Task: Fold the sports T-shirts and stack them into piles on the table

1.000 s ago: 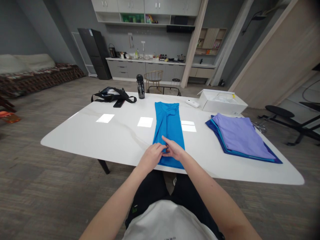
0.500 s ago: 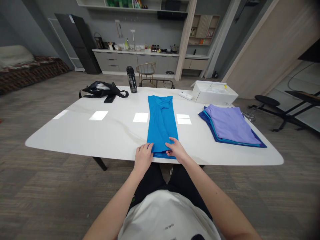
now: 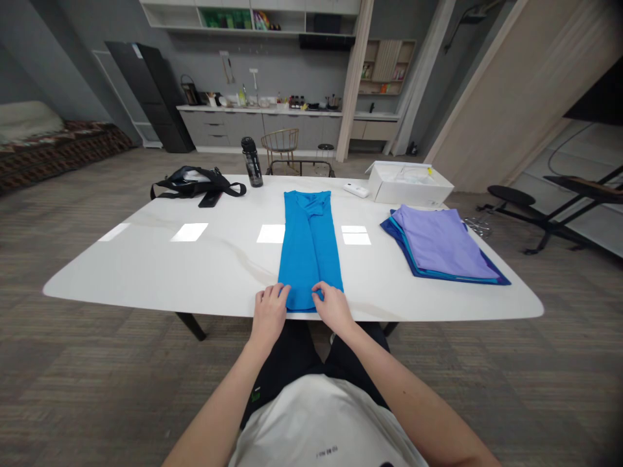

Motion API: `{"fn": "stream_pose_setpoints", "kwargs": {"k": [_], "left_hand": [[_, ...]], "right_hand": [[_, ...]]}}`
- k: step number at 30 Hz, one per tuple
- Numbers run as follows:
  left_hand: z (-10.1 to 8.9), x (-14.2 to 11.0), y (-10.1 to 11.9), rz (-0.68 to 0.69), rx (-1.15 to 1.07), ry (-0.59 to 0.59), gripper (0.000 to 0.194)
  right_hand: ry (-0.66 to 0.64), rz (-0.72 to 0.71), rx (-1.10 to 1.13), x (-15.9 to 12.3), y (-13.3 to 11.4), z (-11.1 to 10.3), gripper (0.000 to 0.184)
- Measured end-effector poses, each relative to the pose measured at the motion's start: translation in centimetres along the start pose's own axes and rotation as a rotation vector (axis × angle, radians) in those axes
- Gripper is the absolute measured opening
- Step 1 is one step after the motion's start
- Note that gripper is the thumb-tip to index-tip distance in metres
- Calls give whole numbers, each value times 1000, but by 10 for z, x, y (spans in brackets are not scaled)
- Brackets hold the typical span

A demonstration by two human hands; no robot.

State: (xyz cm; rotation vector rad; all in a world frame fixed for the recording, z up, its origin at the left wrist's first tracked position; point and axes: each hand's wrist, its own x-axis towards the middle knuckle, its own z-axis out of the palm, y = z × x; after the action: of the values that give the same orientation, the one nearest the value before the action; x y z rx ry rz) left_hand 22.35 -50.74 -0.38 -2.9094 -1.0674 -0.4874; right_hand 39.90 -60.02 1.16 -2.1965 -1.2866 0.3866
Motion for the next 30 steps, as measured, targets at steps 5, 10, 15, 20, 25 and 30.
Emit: {"fn": "stream_pose_setpoints", "kwargs": {"k": [5, 10, 15, 20, 25, 30], "left_hand": [[5, 4, -15, 153, -63, -90, 26], [-1, -8, -18, 180, -55, -101, 29], [-21, -10, -14, 243, -173, -142, 25], [-9, 26, -4, 222, -416, -105, 36], [34, 58, 7, 256, -333, -109, 51], [36, 39, 2, 307, -273, -215, 51]], "right_hand": [[-19, -5, -135, -2, 1, 1, 20], [-29, -71, -220, -9, 5, -1, 20], [-26, -116, -288, -17, 9, -10, 16], [85, -305, -309, -8, 12, -12, 37], [-112, -512, -273, 0, 22, 5, 54], [-189, -481, -243, -23, 37, -4, 57]]}}
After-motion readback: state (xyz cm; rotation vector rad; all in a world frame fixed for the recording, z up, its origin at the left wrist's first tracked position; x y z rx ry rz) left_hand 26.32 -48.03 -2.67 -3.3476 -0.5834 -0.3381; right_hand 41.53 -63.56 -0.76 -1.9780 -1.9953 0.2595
